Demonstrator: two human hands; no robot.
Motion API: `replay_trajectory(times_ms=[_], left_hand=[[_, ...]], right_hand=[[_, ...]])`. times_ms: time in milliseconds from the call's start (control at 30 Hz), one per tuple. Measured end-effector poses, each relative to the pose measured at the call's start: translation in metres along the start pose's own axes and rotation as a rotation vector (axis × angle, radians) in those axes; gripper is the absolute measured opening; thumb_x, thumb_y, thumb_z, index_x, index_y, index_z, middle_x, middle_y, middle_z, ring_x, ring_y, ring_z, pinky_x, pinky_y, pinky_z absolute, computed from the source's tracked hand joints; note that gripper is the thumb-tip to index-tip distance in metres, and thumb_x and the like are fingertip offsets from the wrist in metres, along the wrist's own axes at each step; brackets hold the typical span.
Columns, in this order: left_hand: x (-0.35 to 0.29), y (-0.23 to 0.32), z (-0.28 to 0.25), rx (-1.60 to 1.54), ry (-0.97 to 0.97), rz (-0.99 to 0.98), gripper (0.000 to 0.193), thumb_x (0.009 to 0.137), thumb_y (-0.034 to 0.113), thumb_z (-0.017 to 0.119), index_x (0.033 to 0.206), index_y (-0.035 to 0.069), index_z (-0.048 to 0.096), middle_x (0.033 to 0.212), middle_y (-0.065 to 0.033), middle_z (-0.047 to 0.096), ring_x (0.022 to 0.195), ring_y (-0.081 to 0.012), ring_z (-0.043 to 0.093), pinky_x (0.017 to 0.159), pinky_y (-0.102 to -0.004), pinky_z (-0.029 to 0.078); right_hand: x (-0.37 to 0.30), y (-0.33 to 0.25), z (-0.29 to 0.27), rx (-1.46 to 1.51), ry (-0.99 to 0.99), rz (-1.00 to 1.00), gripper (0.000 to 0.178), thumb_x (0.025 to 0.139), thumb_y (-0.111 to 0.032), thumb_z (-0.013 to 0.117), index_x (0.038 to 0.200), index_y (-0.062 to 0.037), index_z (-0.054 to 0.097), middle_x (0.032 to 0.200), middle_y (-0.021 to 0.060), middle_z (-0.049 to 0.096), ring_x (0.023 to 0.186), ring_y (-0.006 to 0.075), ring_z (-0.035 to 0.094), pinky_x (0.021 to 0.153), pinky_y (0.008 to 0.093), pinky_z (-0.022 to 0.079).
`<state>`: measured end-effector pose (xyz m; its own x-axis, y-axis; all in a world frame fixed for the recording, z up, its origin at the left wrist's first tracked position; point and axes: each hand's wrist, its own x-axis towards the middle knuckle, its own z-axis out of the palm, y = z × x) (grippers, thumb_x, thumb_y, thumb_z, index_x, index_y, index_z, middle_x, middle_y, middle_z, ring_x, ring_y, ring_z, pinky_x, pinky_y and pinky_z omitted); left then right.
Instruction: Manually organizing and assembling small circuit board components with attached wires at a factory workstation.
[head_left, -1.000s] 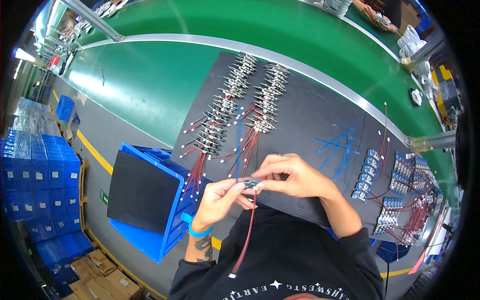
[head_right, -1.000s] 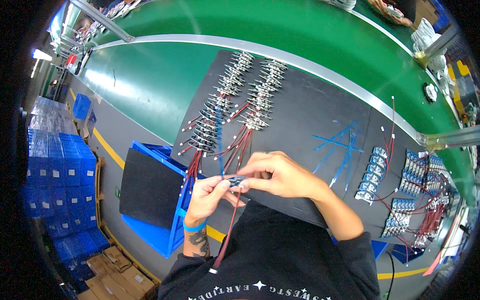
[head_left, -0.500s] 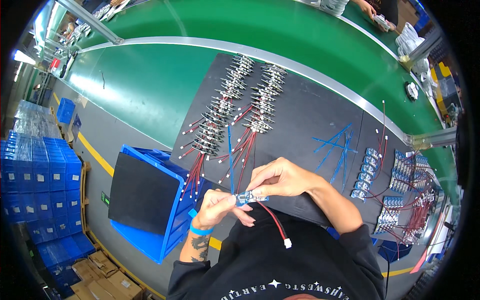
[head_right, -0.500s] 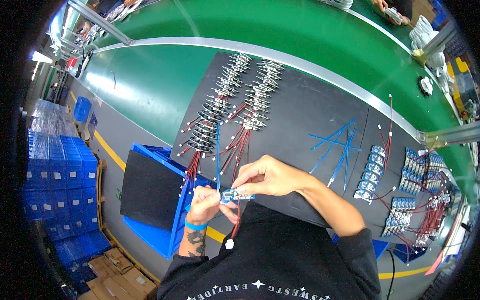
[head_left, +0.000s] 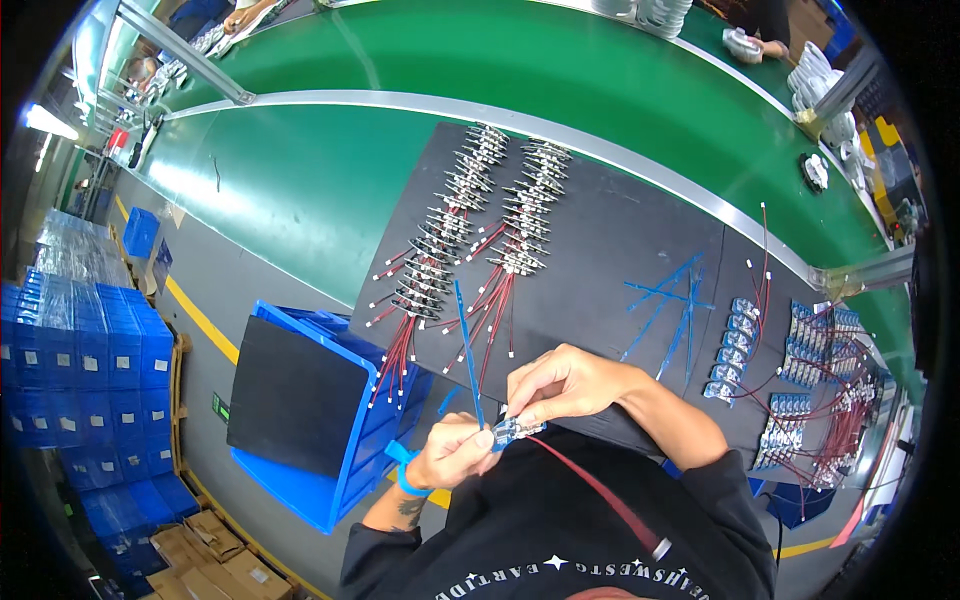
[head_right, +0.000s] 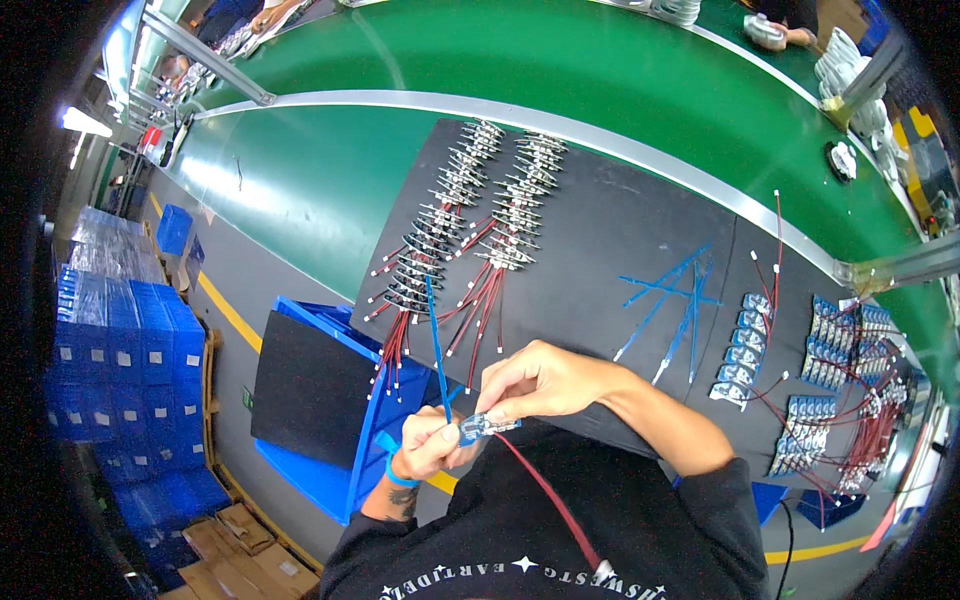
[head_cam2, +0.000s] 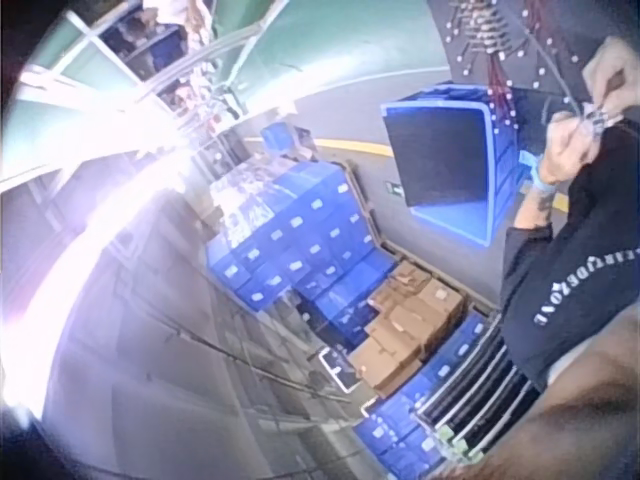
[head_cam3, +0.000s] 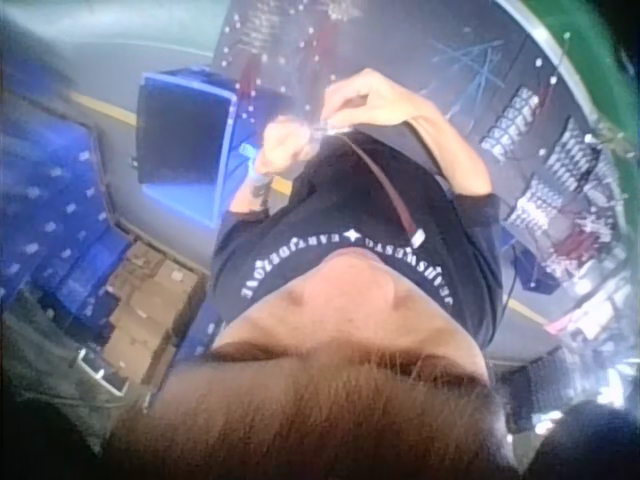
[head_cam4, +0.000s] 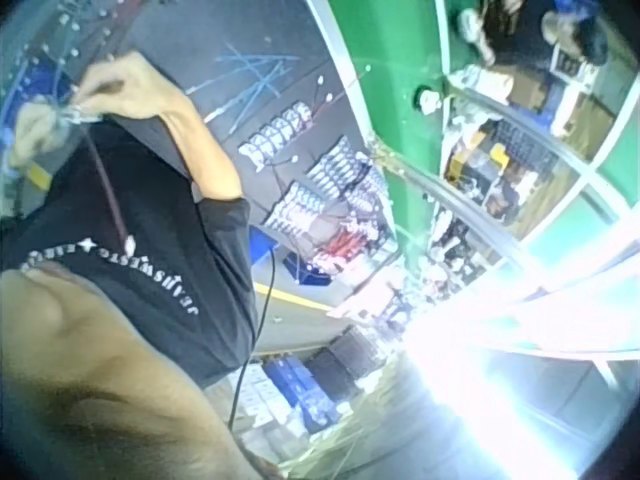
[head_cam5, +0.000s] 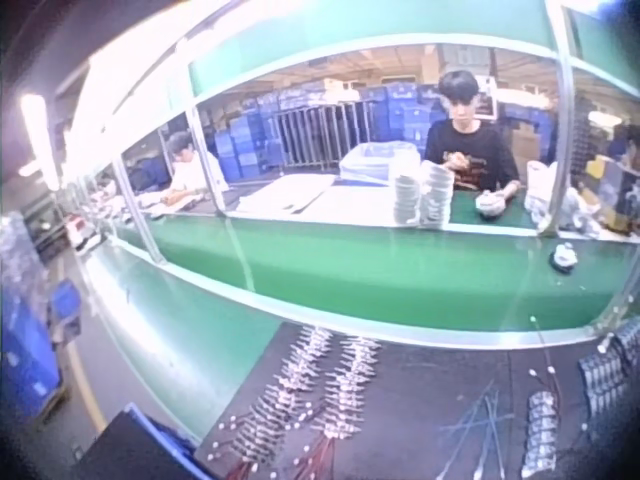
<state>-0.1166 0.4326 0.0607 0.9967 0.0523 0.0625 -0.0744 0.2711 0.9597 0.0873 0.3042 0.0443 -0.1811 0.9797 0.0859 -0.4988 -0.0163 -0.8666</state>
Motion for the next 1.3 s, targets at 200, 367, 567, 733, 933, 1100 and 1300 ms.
replay_trajectory(times_ms=[200,367,567,733,933,1100,1300], left_hand=[[-0.009,-0.016,0.015,-0.192,0.335,0.155,0.043,0.103,0.016,0.04,0.063,0.003,0.044,0.051,-0.007,0.046,0.042,-0.0166,0.043,0.041,-0.0305,0.035],[-0.036,0.005,-0.006,0.181,0.731,0.163,0.045,0.105,0.026,0.04,0.064,0.008,0.04,0.045,-0.0027,0.039,0.037,-0.0116,0.036,0.036,-0.0263,0.029],[-0.014,0.013,0.006,0.401,0.46,0.07,0.039,0.098,0.01,0.05,0.06,0.002,0.05,0.049,-0.0043,0.052,0.041,-0.0121,0.049,0.041,-0.0274,0.036],[0.063,-0.004,0.038,0.735,0.23,-0.093,0.029,0.093,0.01,0.063,0.065,0.002,0.059,0.05,-0.0076,0.056,0.041,-0.0164,0.056,0.042,-0.0323,0.04],[0.157,-0.052,0.08,0.979,-0.001,-0.082,0.044,0.092,0.033,0.064,0.063,-0.001,0.061,0.06,-0.023,0.057,0.061,-0.0445,0.059,0.055,-0.0494,0.046],[0.173,-0.053,0.096,0.969,-0.196,-0.16,0.054,0.089,0.039,0.067,0.057,-0.003,0.058,0.055,-0.0227,0.054,0.054,-0.0421,0.055,0.052,-0.0443,0.046],[0.164,-0.064,0.121,0.471,-0.406,-0.482,0.039,0.1,0.033,0.056,0.094,-0.004,0.067,0.074,-0.0105,0.069,0.065,-0.0168,0.068,0.057,-0.0301,0.053]], right_hand=[[0.0,-0.01,-0.015,-0.364,0.224,-0.136,0.016,0.084,0.003,0.072,0.099,0.0035,0.072,0.09,0.0111,0.069,0.08,0.0174,0.066,0.069,0.0295,0.053],[0.022,-0.012,-0.049,-1.169,0.719,-0.423,0.013,0.081,-0.002,0.071,0.094,-0.0012,0.069,0.083,0.0115,0.064,0.076,0.0268,0.063,0.069,0.0357,0.051],[0.04,0.003,-0.054,-1.494,0.819,-0.423,0.016,0.078,-0.003,0.074,0.091,-0.0015,0.065,0.085,0.0091,0.059,0.079,0.0275,0.06,0.07,0.038,0.05],[-0.011,-0.017,-0.01,-1.189,1.194,-0.525,0.012,0.079,0.003,0.074,0.088,0.0001,0.067,0.079,0.0101,0.062,0.069,0.0213,0.061,0.06,0.031,0.048],[-0.159,0.02,0.067,-1.575,1.646,-0.516,0.024,0.078,0.009,0.067,0.101,0.0051,0.06,0.092,0.0145,0.061,0.082,0.0221,0.057,0.075,0.0338,0.046],[-0.201,0.024,0.052,-1.451,2.161,-0.004,0.071,0.073,-0.008,0.08,0.133,0.0027,0.044,0.139,0.0192,0.044,0.134,0.0338,0.038,0.112,0.0449,0.028],[-0.224,0.023,0.033,-1.416,2.09,-0.056,0.012,0.094,-0.001,0.057,0.097,0.0043,0.067,0.101,0.0142,0.067,0.113,0.0338,0.059,0.104,0.0455,0.039]])
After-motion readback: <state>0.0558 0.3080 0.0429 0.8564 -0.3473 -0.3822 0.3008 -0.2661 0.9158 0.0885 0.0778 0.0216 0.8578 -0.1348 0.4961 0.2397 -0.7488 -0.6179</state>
